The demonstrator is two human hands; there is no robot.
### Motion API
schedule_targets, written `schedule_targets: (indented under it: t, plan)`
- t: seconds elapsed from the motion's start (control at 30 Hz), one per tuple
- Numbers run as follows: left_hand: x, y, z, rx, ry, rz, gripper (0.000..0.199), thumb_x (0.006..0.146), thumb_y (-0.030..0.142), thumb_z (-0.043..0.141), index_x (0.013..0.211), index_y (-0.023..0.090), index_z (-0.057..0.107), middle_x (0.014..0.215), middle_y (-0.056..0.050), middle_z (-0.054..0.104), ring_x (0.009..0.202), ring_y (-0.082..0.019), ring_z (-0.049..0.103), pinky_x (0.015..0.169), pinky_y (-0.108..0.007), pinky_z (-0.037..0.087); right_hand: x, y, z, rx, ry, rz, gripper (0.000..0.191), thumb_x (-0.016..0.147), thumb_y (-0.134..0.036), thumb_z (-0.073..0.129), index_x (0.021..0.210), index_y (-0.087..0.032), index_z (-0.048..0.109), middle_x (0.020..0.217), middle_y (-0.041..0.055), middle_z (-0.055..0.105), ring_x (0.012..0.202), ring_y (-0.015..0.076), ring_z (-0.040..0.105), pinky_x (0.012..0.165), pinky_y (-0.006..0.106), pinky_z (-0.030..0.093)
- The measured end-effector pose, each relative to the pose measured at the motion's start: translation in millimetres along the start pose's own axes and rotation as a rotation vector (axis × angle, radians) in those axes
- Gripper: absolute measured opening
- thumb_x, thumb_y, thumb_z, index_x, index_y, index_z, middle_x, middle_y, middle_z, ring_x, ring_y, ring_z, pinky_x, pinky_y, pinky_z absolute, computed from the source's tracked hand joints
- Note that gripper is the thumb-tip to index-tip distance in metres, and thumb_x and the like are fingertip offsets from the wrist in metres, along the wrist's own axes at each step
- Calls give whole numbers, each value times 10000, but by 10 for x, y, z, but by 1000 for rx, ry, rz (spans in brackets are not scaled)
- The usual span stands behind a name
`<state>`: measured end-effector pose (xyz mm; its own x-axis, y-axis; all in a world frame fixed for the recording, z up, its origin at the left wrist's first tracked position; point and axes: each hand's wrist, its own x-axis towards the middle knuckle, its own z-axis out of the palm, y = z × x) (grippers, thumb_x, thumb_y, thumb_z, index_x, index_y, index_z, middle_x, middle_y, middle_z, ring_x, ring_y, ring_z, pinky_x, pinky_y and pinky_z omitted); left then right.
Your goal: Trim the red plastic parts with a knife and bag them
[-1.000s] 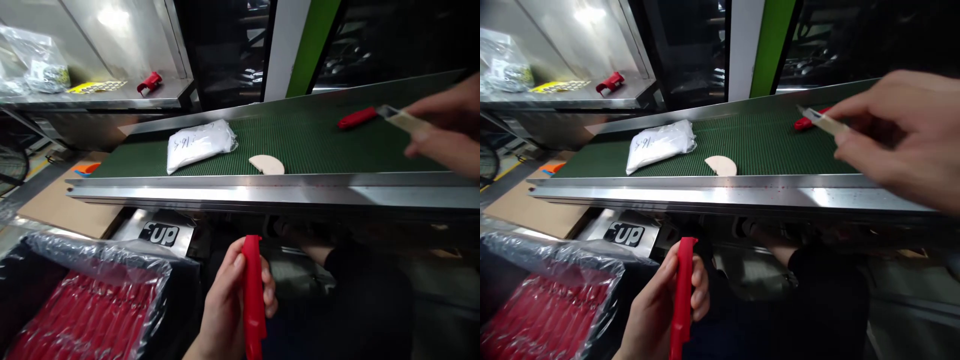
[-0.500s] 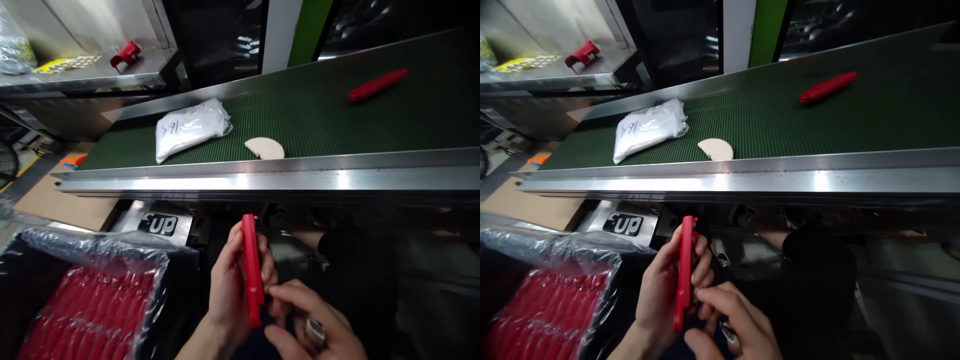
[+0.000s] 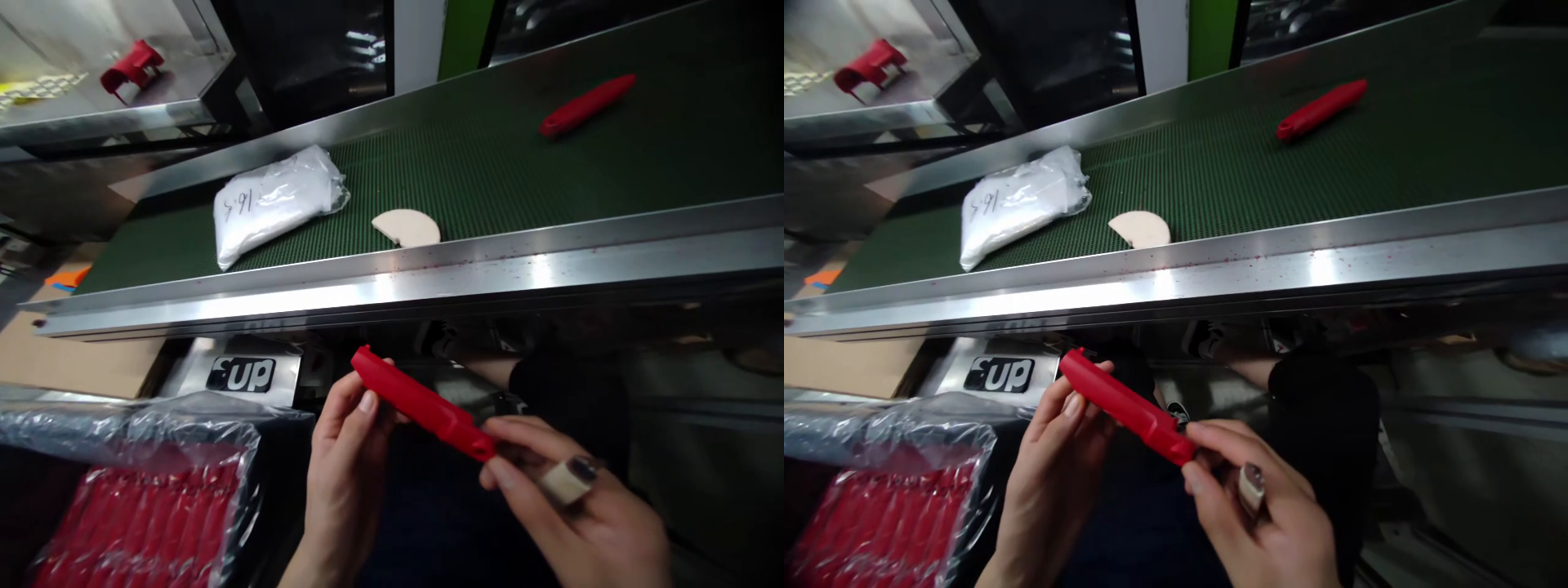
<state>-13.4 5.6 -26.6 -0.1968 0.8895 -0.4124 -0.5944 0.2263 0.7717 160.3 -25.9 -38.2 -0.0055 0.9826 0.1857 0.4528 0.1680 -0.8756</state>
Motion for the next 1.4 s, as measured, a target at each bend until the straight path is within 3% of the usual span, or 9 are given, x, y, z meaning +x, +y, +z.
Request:
schedule_targets:
  t: [0.2, 0.3, 0.4, 0.6, 0.77, 0.87, 1.03, 1.23, 1.4]
  plan:
    - [-146, 13, -40, 186, 40, 61, 121, 774, 304, 762, 877, 276, 705, 1167, -3, 679, 684, -142, 647, 773, -286, 537, 106, -96, -122, -14, 154, 135, 169, 884, -260, 625, 1030, -327, 678, 895, -46, 718, 607, 72, 684, 567, 93, 567]
    - [-195, 20, -24, 198, 62, 106, 134, 746, 311, 795, 833, 266, 704, 1162, -20, 687, 773, -192, 689, 833, -320, 529, 80, -122, -95, 1, 274, 186, 161, 852, -269, 661, 989, -340, 708, 942, -49, 722, 610, 82, 685, 554, 112, 577]
    - [-211, 25, -11, 199, 69, 152, 123, 742, 288, 800, 818, 257, 708, 1137, -34, 695, 877, -246, 702, 846, -332, 531, 44, -89, -71, 32, 316, 163, 177, 837, -255, 677, 988, -334, 722, 987, -41, 721, 632, 95, 689, 561, 133, 590]
    - [-182, 20, -30, 182, 97, 105, 171, 706, 316, 830, 802, 246, 707, 1120, -39, 704, 814, -218, 707, 839, -312, 554, 63, -69, -104, 10, 279, 87, 203, 853, -226, 669, 1024, -326, 710, 981, -57, 718, 629, 64, 682, 594, 91, 577]
    - [-146, 15, -4, 119, 179, 56, 236, 656, 310, 861, 827, 248, 710, 1126, -48, 704, 808, -199, 693, 646, -207, 576, 148, -131, -145, 1, 138, -38, 224, 880, -192, 639, 1066, -311, 675, 997, -58, 726, 661, 68, 688, 671, 118, 591]
    - [-132, 17, 11, 62, 190, 18, 274, 638, 285, 874, 858, 254, 713, 1116, -58, 708, 826, -190, 681, 639, -196, 580, 176, -148, -151, 8, 107, -58, 250, 884, -170, 632, 1096, -298, 663, 1014, -46, 724, 691, 76, 693, 702, 138, 597]
    - [-83, -3, -29, -15, 169, -17, 291, 674, 216, 843, 926, 236, 700, 1151, -87, 695, 859, -175, 668, 643, -187, 577, 185, -151, -140, 39, 39, -60, 305, 885, -142, 623, 1156, -282, 637, 1075, -16, 709, 702, 82, 693, 635, 136, 598]
    - [-17, -64, -143, -110, 98, -84, 335, 651, 176, 849, 949, 232, 706, 1117, -98, 698, 873, -196, 680, 653, -225, 594, 216, -178, -133, 59, -1, -76, 305, 881, -124, 618, 1149, -266, 642, 1049, -17, 701, 719, 75, 688, 668, 144, 598]
    - [-40, -73, -151, -126, 86, -142, 314, 711, 178, 802, 999, 216, 682, 905, -33, 662, 792, -137, 630, 671, -213, 580, 234, -214, -111, 42, 30, -64, 312, 876, -130, 626, 1143, -290, 649, 1027, -34, 695, 677, 70, 685, 640, 149, 597]
